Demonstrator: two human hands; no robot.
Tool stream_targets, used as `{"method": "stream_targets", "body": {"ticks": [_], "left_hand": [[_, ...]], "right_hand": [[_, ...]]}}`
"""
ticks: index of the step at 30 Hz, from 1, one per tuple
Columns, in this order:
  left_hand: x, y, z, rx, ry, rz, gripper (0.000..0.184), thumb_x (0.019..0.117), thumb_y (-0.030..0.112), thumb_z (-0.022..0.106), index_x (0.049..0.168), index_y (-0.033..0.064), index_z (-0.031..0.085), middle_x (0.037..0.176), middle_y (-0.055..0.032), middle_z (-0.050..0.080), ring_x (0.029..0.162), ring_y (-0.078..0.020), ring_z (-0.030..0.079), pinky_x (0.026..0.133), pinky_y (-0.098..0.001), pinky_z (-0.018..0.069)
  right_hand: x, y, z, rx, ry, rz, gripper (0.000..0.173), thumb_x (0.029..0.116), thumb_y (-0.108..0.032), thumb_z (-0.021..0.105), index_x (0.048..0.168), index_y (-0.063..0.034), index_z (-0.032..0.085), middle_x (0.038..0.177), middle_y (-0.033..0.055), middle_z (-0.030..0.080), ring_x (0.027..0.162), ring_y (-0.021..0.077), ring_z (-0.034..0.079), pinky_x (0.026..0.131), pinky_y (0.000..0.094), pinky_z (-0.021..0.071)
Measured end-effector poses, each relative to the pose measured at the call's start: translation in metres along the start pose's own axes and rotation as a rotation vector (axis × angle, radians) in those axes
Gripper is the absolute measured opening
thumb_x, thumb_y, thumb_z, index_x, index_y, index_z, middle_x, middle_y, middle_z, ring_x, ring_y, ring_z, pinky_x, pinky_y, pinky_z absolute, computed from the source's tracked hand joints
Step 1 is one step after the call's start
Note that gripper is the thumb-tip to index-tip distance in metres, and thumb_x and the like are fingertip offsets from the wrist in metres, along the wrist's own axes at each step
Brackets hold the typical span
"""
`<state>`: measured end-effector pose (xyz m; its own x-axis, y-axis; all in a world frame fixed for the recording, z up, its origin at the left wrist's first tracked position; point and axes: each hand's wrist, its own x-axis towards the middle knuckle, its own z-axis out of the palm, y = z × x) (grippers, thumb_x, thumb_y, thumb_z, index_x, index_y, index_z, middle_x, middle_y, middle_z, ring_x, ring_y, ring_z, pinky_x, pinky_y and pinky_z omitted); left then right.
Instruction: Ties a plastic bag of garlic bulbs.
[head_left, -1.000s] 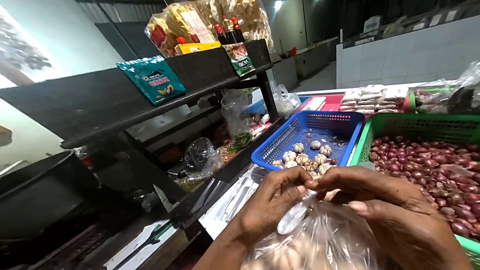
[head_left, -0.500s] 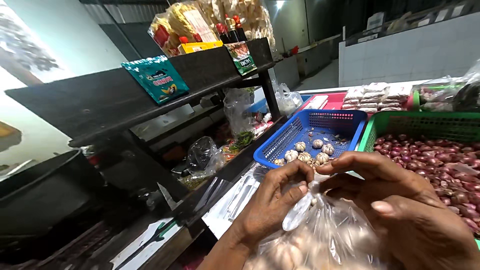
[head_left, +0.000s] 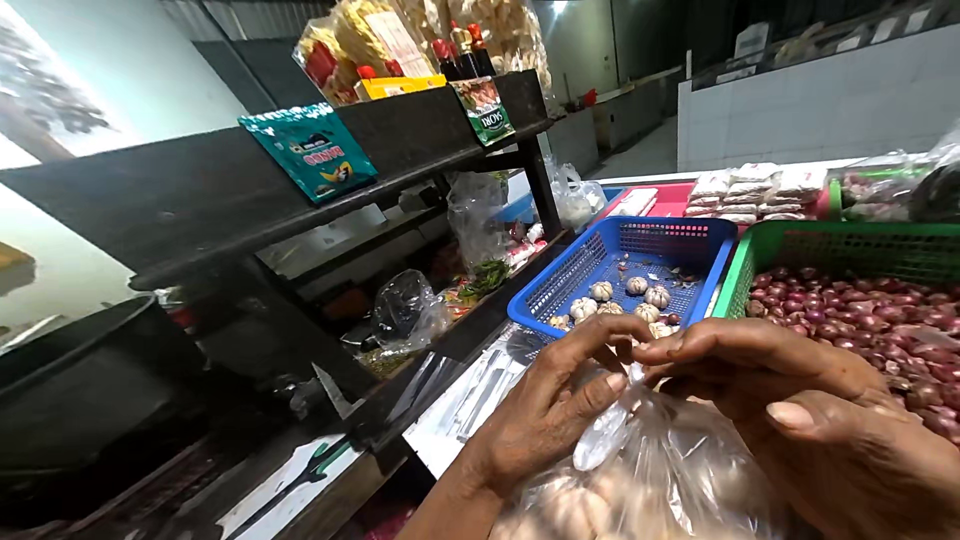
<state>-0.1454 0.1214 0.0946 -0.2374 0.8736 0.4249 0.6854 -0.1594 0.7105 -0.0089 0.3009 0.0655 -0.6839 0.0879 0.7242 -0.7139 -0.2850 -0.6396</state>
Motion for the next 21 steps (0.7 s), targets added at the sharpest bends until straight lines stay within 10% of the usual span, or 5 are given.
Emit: {"method": "stream_targets", "body": {"ticks": [10, 14, 21], "left_hand": [[0.007, 0.005, -0.002, 0.194, -0.093, 0.074, 0.026, 0.1039, 0.025, 0.05, 0.111, 0.0033, 0.064, 0.098, 0.001, 0.064, 0.09, -0.0035, 0.062, 0.08, -0.0197, 0.0545], [0.01, 0.006, -0.005, 0.132, -0.151, 0.075, 0.037, 0.1055, 0.026, 0.048, 0.129, 0.0002, 0.062, 0.112, -0.0019, 0.065, 0.097, -0.0048, 0.062, 0.085, -0.0209, 0.0548], [0.014, 0.003, -0.008, 0.139, -0.142, 0.135, 0.026, 0.1038, 0.022, 0.049, 0.107, 0.0013, 0.064, 0.097, -0.0002, 0.063, 0.089, -0.0041, 0.061, 0.077, -0.0195, 0.0537]], "right_hand": [[-0.003, 0.0, -0.005, 0.051, 0.057, 0.011, 0.041, 0.0973, -0.033, 0.06, 0.124, -0.0024, 0.068, 0.115, 0.0162, 0.069, 0.096, 0.0225, 0.07, 0.083, 0.0362, 0.0614], [-0.004, 0.0, -0.008, 0.093, 0.053, 0.029, 0.041, 0.0956, -0.029, 0.06, 0.125, -0.0023, 0.067, 0.114, 0.0155, 0.069, 0.096, 0.0217, 0.071, 0.084, 0.0362, 0.0612], [-0.002, -0.001, -0.008, 0.122, 0.019, 0.022, 0.041, 0.0949, -0.028, 0.062, 0.125, -0.0015, 0.067, 0.112, 0.015, 0.07, 0.099, 0.0218, 0.07, 0.087, 0.0366, 0.0604]]}}
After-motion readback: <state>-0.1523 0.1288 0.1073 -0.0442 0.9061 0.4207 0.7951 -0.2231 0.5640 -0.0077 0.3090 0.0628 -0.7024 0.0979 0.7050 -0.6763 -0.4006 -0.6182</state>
